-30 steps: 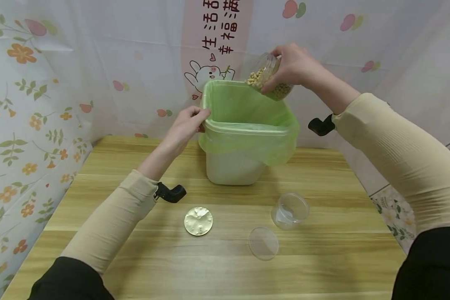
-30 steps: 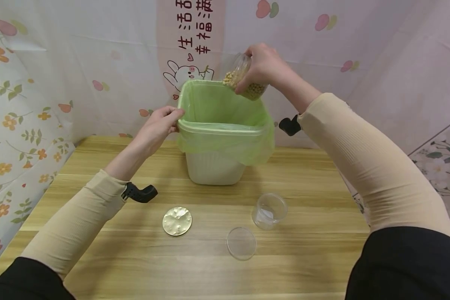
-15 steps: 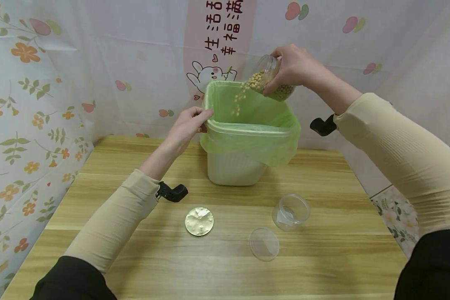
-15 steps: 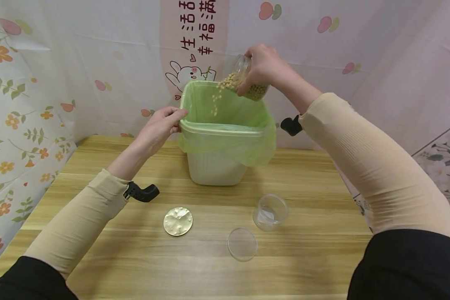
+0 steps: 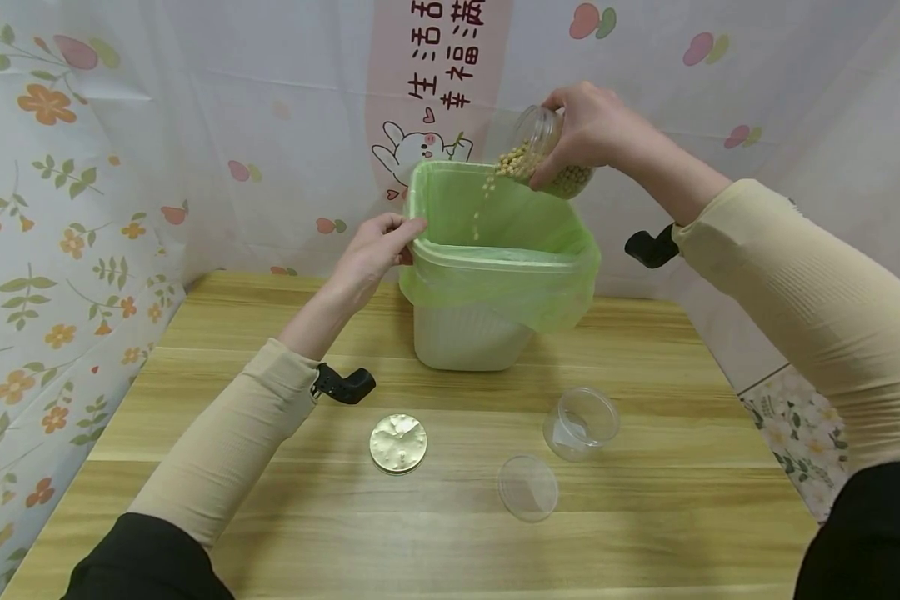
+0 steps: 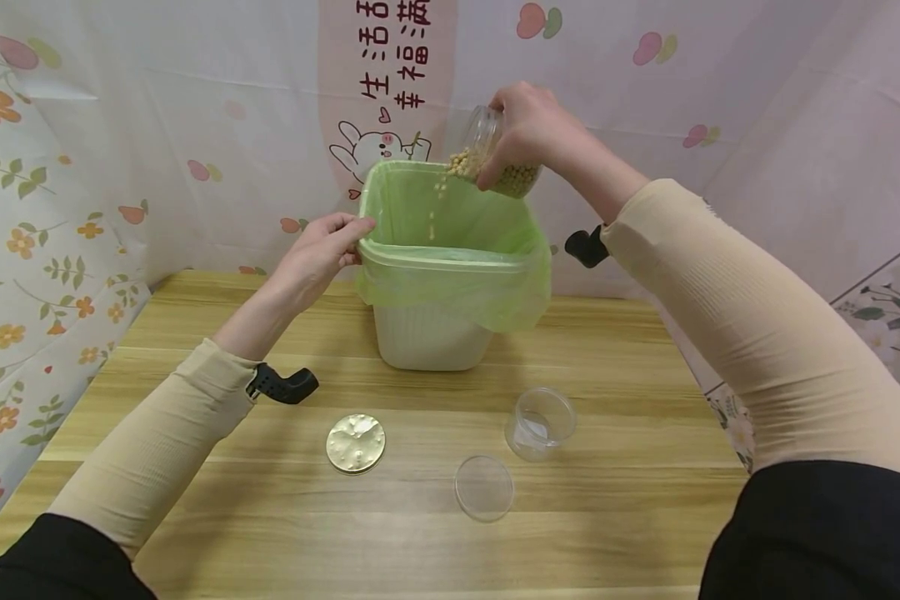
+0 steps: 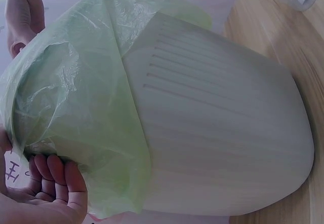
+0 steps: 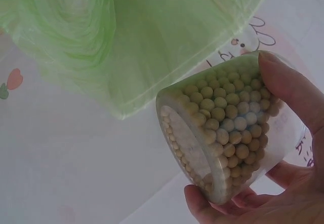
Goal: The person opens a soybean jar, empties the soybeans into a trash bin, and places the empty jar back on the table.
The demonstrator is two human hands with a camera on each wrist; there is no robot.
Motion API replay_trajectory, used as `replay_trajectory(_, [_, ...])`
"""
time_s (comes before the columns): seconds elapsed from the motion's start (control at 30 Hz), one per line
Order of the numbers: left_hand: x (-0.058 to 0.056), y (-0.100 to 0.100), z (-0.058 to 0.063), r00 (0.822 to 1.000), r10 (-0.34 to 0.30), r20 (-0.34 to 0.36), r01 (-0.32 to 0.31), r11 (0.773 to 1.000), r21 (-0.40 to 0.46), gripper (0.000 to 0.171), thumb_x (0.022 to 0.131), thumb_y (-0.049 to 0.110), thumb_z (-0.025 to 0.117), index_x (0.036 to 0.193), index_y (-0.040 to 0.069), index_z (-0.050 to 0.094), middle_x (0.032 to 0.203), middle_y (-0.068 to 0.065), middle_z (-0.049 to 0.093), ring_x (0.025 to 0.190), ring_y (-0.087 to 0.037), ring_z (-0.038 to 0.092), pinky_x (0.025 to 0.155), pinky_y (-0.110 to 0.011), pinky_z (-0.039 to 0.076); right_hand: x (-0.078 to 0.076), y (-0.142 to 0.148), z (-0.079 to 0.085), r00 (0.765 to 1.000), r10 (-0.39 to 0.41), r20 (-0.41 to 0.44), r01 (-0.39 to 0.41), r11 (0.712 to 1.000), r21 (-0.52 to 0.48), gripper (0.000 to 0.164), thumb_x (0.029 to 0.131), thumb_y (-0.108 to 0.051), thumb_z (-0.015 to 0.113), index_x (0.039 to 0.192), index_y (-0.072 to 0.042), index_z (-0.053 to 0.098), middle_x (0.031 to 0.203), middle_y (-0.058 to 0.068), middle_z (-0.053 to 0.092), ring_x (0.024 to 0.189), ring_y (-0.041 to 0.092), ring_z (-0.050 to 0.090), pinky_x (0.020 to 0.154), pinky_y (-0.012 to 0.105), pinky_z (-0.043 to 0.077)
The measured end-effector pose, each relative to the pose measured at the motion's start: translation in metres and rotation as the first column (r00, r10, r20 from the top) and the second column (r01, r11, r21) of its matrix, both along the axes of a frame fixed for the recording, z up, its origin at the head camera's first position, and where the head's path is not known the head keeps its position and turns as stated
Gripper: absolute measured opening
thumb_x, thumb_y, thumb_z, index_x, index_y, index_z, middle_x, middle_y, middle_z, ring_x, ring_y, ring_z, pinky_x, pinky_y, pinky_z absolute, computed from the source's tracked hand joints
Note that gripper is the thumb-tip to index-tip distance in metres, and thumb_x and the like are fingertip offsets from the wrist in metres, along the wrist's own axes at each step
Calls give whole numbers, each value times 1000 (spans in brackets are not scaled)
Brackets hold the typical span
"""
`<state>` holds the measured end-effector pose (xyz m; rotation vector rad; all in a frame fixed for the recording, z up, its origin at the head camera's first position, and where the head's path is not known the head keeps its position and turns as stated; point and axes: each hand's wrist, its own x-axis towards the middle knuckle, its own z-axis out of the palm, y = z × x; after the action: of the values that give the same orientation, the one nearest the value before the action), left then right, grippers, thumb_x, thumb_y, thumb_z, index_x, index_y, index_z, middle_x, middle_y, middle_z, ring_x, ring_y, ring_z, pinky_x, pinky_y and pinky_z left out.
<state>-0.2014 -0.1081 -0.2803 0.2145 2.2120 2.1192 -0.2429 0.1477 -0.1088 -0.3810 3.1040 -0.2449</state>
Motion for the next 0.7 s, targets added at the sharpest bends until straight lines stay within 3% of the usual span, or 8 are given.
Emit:
replay_trajectory(0.37, [-1, -1, 0, 1000, -16, 5, 16, 1000, 21, 32, 103, 31, 61, 117, 2, 59, 97, 3, 58, 87, -12, 58, 98, -33, 48, 1, 1, 1, 1000, 8, -10, -8, 1000, 27, 104, 76, -32, 88, 159, -2, 33, 149, 29, 48, 129, 43, 48, 106, 60, 46])
replay_trajectory(0.7, [-1, -1, 0, 1000, -21, 8, 21, 999, 26, 28, 102, 31, 62, 114, 6, 59, 97, 2, 58, 87, -12, 58, 98, -32, 49, 3, 1, 0, 999, 24, -34, -23, 999, 44, 101, 76, -28, 88, 157, 1, 35, 150, 29, 48, 130, 42, 46, 108, 60, 45])
